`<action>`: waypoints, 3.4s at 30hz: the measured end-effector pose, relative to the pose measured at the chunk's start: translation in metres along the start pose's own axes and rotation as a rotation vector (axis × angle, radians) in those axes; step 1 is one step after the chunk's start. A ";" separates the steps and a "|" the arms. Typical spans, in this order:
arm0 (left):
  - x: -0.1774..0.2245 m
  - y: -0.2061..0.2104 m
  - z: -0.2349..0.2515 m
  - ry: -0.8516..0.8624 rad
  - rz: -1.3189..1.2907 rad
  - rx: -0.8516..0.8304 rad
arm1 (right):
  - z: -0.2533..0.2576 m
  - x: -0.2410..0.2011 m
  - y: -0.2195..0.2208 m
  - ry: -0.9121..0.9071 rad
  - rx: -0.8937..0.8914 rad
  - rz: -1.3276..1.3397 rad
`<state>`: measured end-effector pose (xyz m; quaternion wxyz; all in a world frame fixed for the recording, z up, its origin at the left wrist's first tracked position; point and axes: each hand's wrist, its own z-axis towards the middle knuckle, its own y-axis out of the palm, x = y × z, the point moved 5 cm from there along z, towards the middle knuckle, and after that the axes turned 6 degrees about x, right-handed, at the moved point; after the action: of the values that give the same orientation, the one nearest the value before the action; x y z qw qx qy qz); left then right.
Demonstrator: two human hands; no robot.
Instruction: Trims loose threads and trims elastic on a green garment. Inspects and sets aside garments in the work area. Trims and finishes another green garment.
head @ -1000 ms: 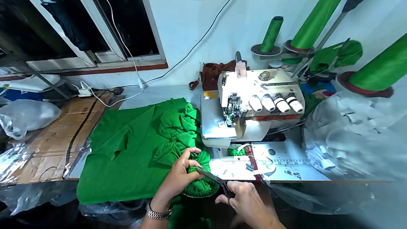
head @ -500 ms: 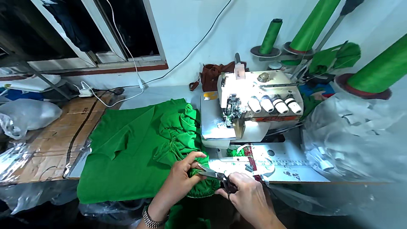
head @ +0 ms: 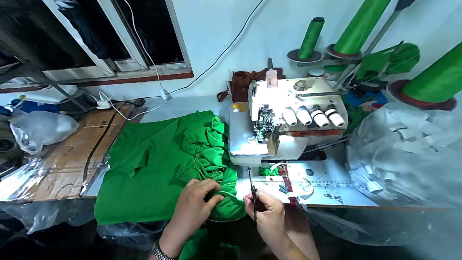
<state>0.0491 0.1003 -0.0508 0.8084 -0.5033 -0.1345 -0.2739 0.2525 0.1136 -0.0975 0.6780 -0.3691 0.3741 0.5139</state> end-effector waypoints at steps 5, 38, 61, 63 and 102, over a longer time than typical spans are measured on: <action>0.003 -0.005 -0.004 0.082 -0.075 0.144 | -0.005 0.002 -0.001 -0.003 -0.017 0.055; -0.011 0.038 0.019 -0.230 -0.771 -0.272 | -0.006 0.016 0.007 0.290 -0.160 0.007; -0.016 0.040 0.014 -0.375 -0.885 -0.175 | -0.021 0.000 -0.035 -0.343 -0.106 -0.867; -0.015 0.040 0.014 -0.394 -0.889 -0.168 | -0.022 0.002 -0.033 -0.358 -0.082 -0.872; -0.021 0.038 0.015 -0.398 -0.858 -0.189 | -0.021 0.003 -0.023 -0.375 -0.102 -0.816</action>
<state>0.0554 0.1332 -0.0826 0.5317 -0.5164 -0.4565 -0.4922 0.2728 0.0912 -0.1070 0.8622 -0.4198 0.0427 0.2803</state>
